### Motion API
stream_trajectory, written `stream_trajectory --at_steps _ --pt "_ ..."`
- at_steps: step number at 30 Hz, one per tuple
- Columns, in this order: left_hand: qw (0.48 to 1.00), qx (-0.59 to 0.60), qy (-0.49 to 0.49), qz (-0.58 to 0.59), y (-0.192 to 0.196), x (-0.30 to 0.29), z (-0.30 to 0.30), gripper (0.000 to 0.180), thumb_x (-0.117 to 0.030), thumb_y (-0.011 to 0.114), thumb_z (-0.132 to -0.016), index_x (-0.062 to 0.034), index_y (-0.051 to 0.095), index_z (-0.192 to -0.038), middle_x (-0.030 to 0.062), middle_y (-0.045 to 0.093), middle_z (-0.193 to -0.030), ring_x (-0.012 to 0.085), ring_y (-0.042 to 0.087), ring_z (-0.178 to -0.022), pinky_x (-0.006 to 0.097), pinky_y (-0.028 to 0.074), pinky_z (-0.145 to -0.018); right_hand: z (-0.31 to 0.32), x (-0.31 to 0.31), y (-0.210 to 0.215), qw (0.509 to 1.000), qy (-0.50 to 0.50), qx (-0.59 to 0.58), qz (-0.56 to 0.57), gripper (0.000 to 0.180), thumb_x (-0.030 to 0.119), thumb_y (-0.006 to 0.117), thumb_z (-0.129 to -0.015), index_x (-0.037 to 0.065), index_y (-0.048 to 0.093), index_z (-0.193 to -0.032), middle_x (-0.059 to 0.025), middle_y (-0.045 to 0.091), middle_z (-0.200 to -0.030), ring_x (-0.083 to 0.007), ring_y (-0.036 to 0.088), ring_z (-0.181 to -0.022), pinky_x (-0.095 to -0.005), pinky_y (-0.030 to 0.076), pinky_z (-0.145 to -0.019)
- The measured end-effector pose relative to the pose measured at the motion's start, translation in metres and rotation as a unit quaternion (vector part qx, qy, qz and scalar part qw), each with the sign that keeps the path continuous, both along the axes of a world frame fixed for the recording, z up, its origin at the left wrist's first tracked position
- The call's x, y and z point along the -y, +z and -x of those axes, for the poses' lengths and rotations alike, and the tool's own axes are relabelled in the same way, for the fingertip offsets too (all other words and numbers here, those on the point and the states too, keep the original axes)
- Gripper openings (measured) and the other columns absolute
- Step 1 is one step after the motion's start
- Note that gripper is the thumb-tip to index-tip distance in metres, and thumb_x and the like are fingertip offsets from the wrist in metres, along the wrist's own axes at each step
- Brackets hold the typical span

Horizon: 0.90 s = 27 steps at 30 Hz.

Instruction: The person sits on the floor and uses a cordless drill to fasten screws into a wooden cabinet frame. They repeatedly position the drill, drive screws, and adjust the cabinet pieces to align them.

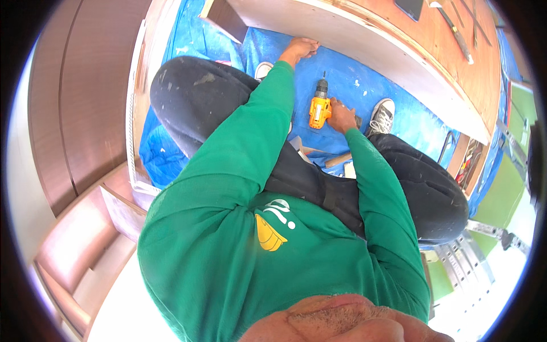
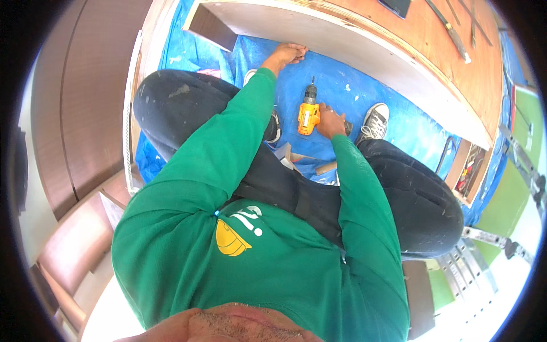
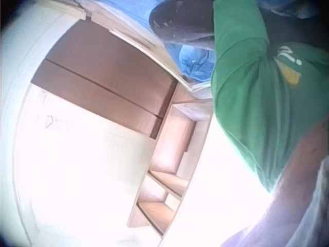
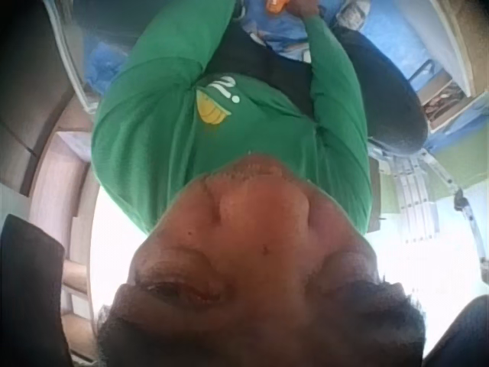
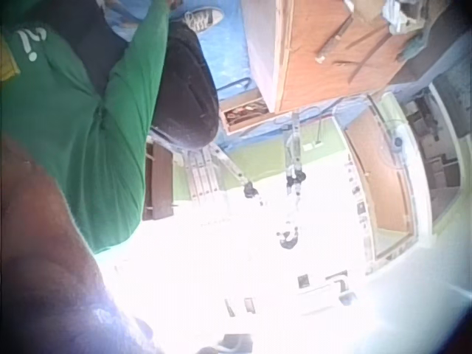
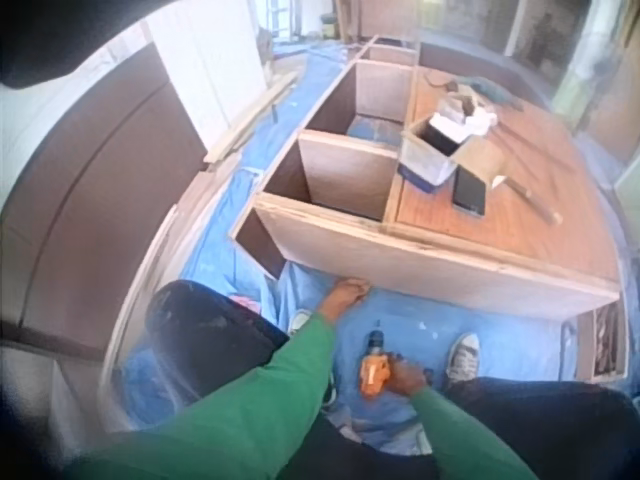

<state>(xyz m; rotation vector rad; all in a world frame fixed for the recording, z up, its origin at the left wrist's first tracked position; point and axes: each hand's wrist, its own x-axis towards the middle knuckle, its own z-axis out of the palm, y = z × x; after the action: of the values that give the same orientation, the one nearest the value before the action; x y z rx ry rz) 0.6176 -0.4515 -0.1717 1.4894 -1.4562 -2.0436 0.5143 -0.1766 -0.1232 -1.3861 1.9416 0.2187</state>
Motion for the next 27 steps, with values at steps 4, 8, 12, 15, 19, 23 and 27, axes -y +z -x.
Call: stream_trajectory --at_steps 4,8,12,15,19,23,27 --pt "1.0 0.009 -0.015 -0.015 0.003 0.0 0.003 0.025 -0.021 0.07 -0.1 -0.0102 0.074 -0.122 -0.001 0.075 -0.11 0.0121 0.069 -0.095 0.03 0.055 -0.084 0.0 0.0 0.02 1.0 0.015 -0.007 0.022 0.054 0.02 0.068 -0.088 0.012 0.05 -0.139 -0.0154 0.062 -0.139 -0.0373 0.061 -0.129 -0.0694 0.04 -0.104" --pt "0.999 -0.002 0.008 -0.042 -0.005 -0.001 0.004 0.023 -0.02 0.071 -0.099 -0.0108 0.074 -0.12 -0.0008 0.075 -0.107 0.0114 0.069 -0.091 0.03 0.055 -0.079 -0.001 0.001 0.031 0.995 0.046 -0.011 0.091 0.048 0.018 0.065 -0.087 0.01 0.052 -0.133 -0.0163 0.065 -0.134 -0.0382 0.064 -0.123 -0.0655 0.043 -0.1" --pt "0.999 -0.017 0.01 -0.045 -0.006 0.0 0.004 0.018 -0.018 0.073 -0.097 -0.0109 0.075 -0.114 -0.0004 0.076 -0.103 0.0114 0.072 -0.085 0.029 0.056 -0.07 -0.009 0.016 0.048 0.991 0.055 -0.033 0.119 0.046 0.017 0.065 -0.085 0.008 0.053 -0.129 -0.016 0.068 -0.126 -0.0374 0.067 -0.117 -0.0623 0.048 -0.096" --pt "0.998 -0.004 0.01 -0.06 -0.001 0.001 0.01 0.023 -0.014 0.071 -0.098 -0.0094 0.072 -0.121 0.0004 0.075 -0.109 0.0133 0.072 -0.091 0.032 0.057 -0.077 -0.014 0.029 0.055 0.99 0.046 -0.042 0.124 0.045 0.018 0.066 -0.084 0.007 0.053 -0.126 -0.0163 0.07 -0.122 -0.0372 0.069 -0.114 -0.06 0.05 -0.094" --pt "0.997 -0.006 0.011 -0.082 0.009 -0.002 0.011 0.026 -0.012 0.071 -0.098 -0.0085 0.07 -0.123 0.0017 0.075 -0.113 0.015 0.072 -0.094 0.033 0.058 -0.08 -0.014 0.041 0.067 0.993 0.027 -0.033 0.107 0.042 0.02 0.067 -0.085 0.006 0.054 -0.123 -0.0182 0.071 -0.118 -0.0382 0.069 -0.113 -0.0572 0.051 -0.095" --pt "0.996 -0.033 0.03 -0.083 0.01 -0.004 0.008 0.025 -0.011 0.07 -0.098 -0.0072 0.07 -0.123 0.003 0.075 -0.112 0.0167 0.073 -0.093 0.034 0.058 -0.082 -0.01 0.048 0.068 0.993 0.036 -0.014 0.11 0.04 0.023 0.065 -0.087 0.005 0.055 -0.121 -0.0203 0.072 -0.117 -0.0391 0.069 -0.112 -0.056 0.052 -0.094" --pt "0.995 -0.046 0.022 -0.09 0.007 -0.002 0.006 0.021 -0.009 0.068 -0.099 -0.0073 0.069 -0.12 0.0034 0.075 -0.111 0.0189 0.075 -0.091 0.035 0.059 -0.076 -0.014 0.054 0.064 0.994 0.027 -0.011 0.107 0.038 0.024 0.063 -0.089 0.005 0.055 -0.121 -0.021 0.073 -0.115 -0.04 0.07 -0.109 -0.056 0.053 -0.092"
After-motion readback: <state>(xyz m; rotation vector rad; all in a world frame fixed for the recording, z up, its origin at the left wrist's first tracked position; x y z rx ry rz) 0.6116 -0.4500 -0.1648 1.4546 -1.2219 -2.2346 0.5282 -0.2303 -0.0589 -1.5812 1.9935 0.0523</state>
